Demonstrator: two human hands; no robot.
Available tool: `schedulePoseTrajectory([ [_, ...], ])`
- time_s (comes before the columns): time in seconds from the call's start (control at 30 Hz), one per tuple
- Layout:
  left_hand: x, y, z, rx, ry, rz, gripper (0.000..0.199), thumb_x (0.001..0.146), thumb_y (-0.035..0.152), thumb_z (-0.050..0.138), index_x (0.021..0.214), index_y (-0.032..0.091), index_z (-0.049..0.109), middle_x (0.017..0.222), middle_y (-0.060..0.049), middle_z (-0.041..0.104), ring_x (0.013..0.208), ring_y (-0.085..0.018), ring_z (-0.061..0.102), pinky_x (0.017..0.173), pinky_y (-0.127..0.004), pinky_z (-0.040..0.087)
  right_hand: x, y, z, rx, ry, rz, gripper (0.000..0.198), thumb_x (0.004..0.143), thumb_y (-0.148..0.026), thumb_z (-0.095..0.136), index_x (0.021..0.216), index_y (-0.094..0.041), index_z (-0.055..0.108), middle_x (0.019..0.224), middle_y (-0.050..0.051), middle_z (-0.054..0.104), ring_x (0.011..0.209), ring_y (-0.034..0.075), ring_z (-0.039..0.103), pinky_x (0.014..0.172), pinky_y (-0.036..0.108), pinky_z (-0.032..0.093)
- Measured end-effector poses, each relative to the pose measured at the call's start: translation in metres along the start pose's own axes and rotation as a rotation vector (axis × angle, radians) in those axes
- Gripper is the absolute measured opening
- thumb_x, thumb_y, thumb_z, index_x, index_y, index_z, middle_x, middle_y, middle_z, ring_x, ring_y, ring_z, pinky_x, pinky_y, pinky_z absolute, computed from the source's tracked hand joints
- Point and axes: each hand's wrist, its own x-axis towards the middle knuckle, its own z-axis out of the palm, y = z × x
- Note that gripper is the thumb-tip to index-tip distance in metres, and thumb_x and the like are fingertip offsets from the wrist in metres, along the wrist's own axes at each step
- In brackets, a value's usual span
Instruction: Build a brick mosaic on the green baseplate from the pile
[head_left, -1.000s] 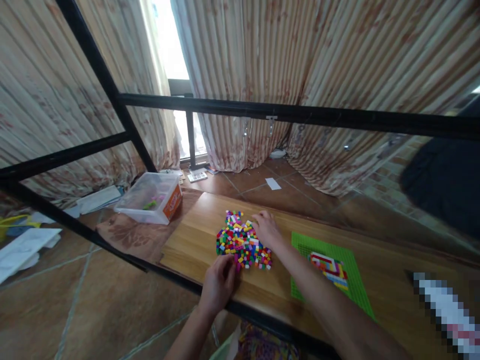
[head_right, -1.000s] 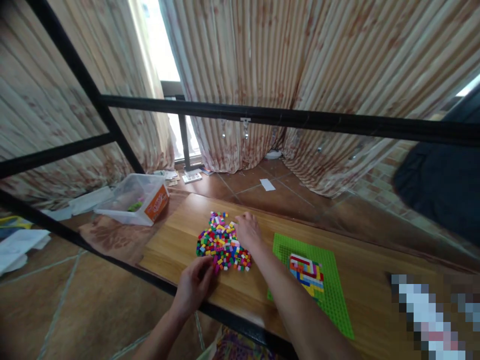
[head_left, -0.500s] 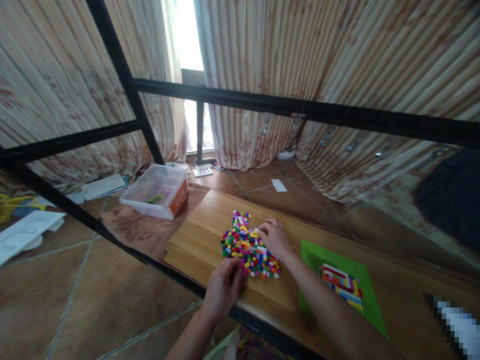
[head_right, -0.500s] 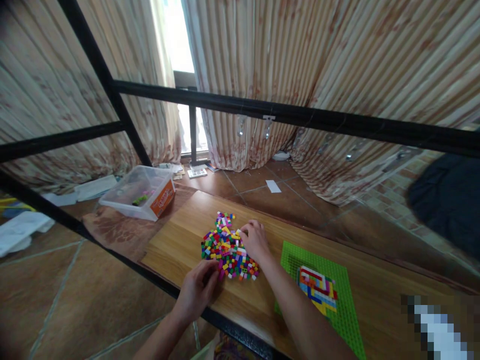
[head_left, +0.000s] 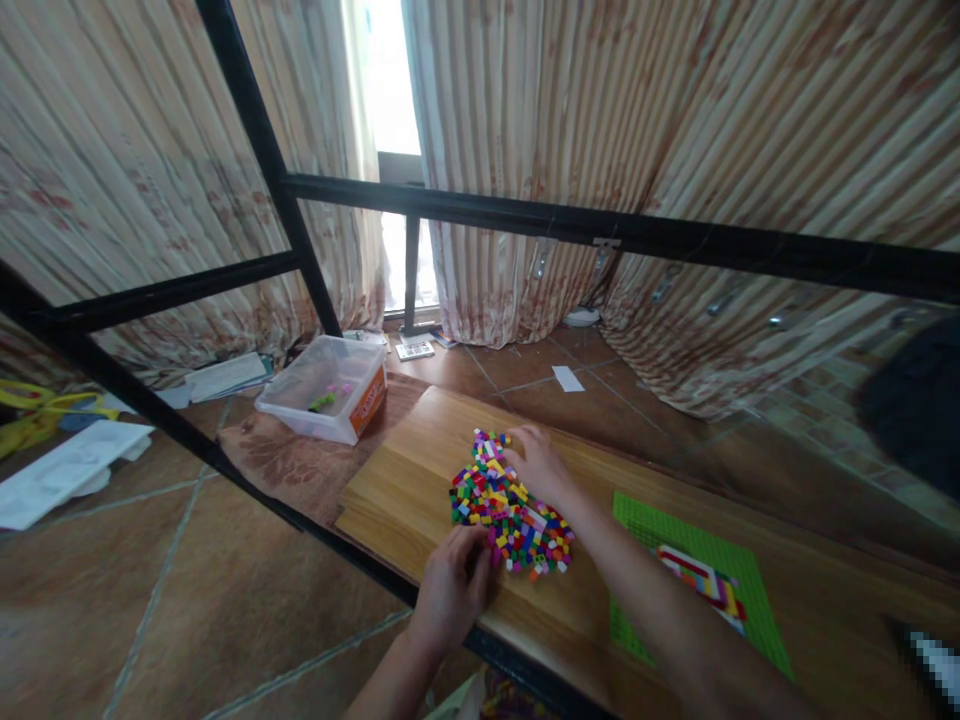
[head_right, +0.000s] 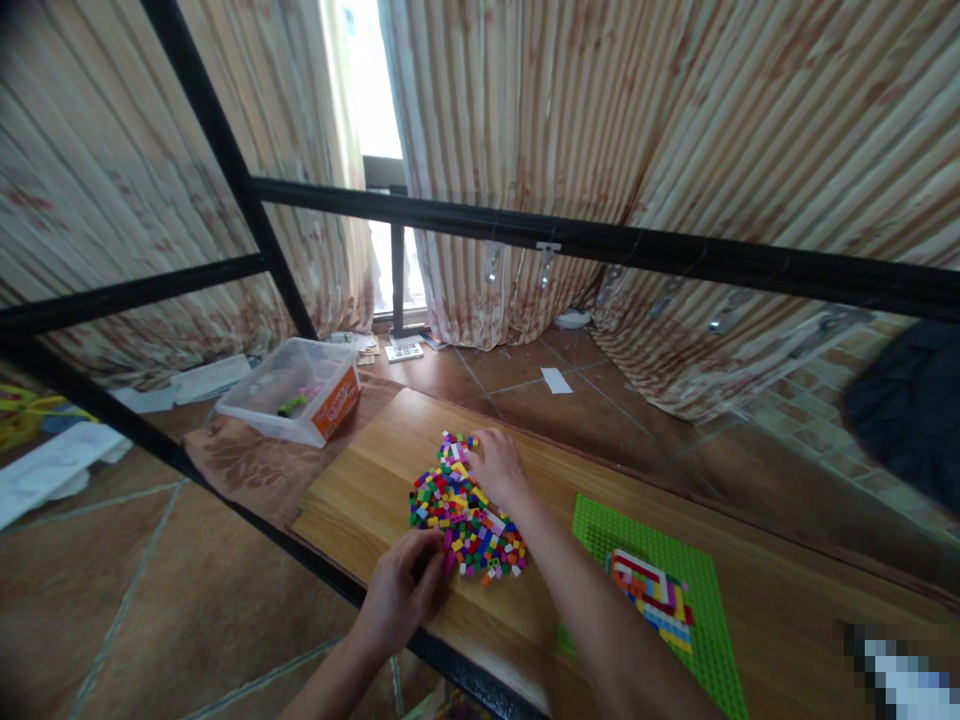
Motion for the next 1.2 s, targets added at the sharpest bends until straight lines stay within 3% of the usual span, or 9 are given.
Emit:
schedulePoseTrajectory([
  [0.2, 0.000, -0.001, 0.002, 0.000, 0.009, -0.012, 0.017, 0.090, 0.027, 0.050, 0.093, 0.019, 0.064, 0.085, -0.007, 0.066, 0.079, -0.019, 0.062, 0.073, -0.029, 0.050, 0.037, -0.024, 0.032, -0.045, -0.089, -0.030, 0.046, 0.092, -0.040, 0.048, 0.133, -0.021, 0.052, 0.140, 0.012, 0.047, 0.129, 0.026, 0.042, 0.106, 0.041, 0.031],
  [0.4, -0.001, -0.001, 0.002, 0.007, 0.003, -0.021, 0.017, 0.091, 0.026, 0.049, 0.093, 0.019, 0.063, 0.086, -0.006, 0.065, 0.080, -0.018, 0.062, 0.073, -0.029, 0.049, 0.031, -0.025, 0.040, -0.056, -0.140, -0.124, 0.035, 0.092, -0.036, 0.048, 0.121, -0.022, 0.062, 0.138, 0.010, 0.052, 0.130, 0.024, 0.042, 0.107, 0.041, 0.031],
  [0.7, 0.000, -0.006, 0.003, 0.026, 0.008, 0.007, 0.015, 0.089, 0.026, 0.050, 0.091, 0.020, 0.063, 0.084, -0.006, 0.066, 0.077, -0.018, 0.063, 0.071, -0.028, 0.050, -0.010, -0.011, 0.025, 0.018, -0.104, -0.181, 0.029, 0.094, -0.035, 0.047, 0.108, -0.023, 0.068, 0.125, 0.007, 0.060, 0.118, 0.020, 0.051, 0.102, 0.036, 0.037],
  [0.97, 0.000, -0.009, 0.004, 0.056, 0.044, 0.033, 0.016, 0.088, 0.027, 0.052, 0.095, 0.019, 0.064, 0.087, -0.006, 0.067, 0.078, -0.018, 0.065, 0.073, -0.029, 0.052, -0.039, 0.003, -0.003, 0.125, -0.089, -0.118, 0.027, 0.094, -0.027, 0.045, 0.099, -0.018, 0.070, 0.105, 0.007, 0.068, 0.101, 0.018, 0.058, 0.093, 0.032, 0.041],
  [1.2, 0.000, -0.008, 0.002, 0.073, 0.032, 0.035, 0.019, 0.089, 0.031, 0.053, 0.099, 0.018, 0.064, 0.091, -0.007, 0.068, 0.082, -0.019, 0.065, 0.075, -0.030, 0.052, -0.056, 0.022, -0.019, 0.092, -0.086, -0.018, 0.024, 0.089, -0.020, 0.049, 0.099, -0.018, 0.070, 0.106, 0.007, 0.069, 0.102, 0.019, 0.059, 0.093, 0.032, 0.041],
])
